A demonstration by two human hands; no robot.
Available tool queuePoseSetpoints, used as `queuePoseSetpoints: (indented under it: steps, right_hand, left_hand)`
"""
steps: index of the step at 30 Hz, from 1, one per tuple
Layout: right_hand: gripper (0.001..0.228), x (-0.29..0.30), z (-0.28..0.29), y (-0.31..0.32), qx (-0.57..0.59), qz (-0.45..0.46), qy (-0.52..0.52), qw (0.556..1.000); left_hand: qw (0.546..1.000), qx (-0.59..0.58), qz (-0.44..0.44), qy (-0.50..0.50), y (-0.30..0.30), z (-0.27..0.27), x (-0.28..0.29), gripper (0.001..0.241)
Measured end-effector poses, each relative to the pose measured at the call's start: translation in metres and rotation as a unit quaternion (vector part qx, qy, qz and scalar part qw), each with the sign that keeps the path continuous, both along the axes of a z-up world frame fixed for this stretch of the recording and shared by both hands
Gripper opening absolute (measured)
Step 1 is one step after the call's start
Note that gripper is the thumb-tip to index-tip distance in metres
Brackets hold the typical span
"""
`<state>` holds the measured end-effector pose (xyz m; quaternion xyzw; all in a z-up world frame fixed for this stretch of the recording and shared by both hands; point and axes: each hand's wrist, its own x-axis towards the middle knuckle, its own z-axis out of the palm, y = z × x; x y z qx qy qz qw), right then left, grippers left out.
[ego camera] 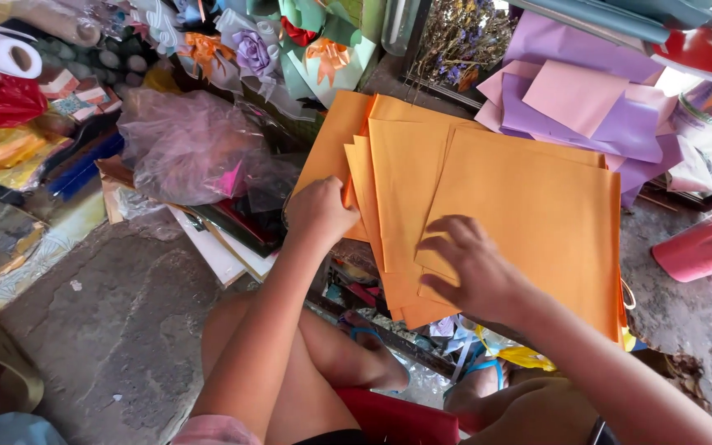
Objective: The person folds a large orange sheet of paper in half and uses scissors to cut it into smaller pieces. They then unfold the cut sheets and sort them into separate stacks on their lap.
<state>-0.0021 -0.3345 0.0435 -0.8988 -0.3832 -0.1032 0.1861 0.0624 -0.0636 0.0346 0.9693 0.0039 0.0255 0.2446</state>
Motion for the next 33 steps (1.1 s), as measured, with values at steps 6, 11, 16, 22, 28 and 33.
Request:
queuePoseSetpoints:
  steps: [6, 11, 16, 22, 28, 33]
  right_hand:
    - [0.055, 0.012, 0.004, 0.054, -0.120, 0.080, -0.041, 0.989]
    - [0.064, 0.025, -0.015, 0.048, -0.178, 0.040, -0.019, 0.983]
    - [0.063, 0.022, -0.020, 0.031, -0.148, 0.020, 0.046, 0.988]
    - [0.078, 0.010, -0.004, 0.045, 0.005, 0.027, -0.020, 0.999]
    - [0.082, -0.022, 0.037, 0.064, 0.438, -0.021, 0.361, 0.823]
    - [0.091, -0.018, 0.078, 0.033, 0.620, -0.134, 0.514, 0.577]
  left_hand:
    - [0.998, -0.050, -0.006, 0.034, -0.004, 0.007, 0.009, 0.037]
    - [0.990, -0.132, 0.025, 0.043, 0.016, 0.027, -0.021, 0.038]
    - [0.971, -0.212, 0.110, -0.007, 0.075, 0.022, -0.053, 0.041]
    - [0.901, -0.359, 0.156, -0.186, 0.156, -0.007, -0.099, 0.031]
    - [0.742, -0.587, 0.160, -0.283, 0.128, 0.046, -0.143, 0.014]
    - [0.807, -0.557, -0.004, -0.194, 0.069, 0.029, -0.133, 0.021]
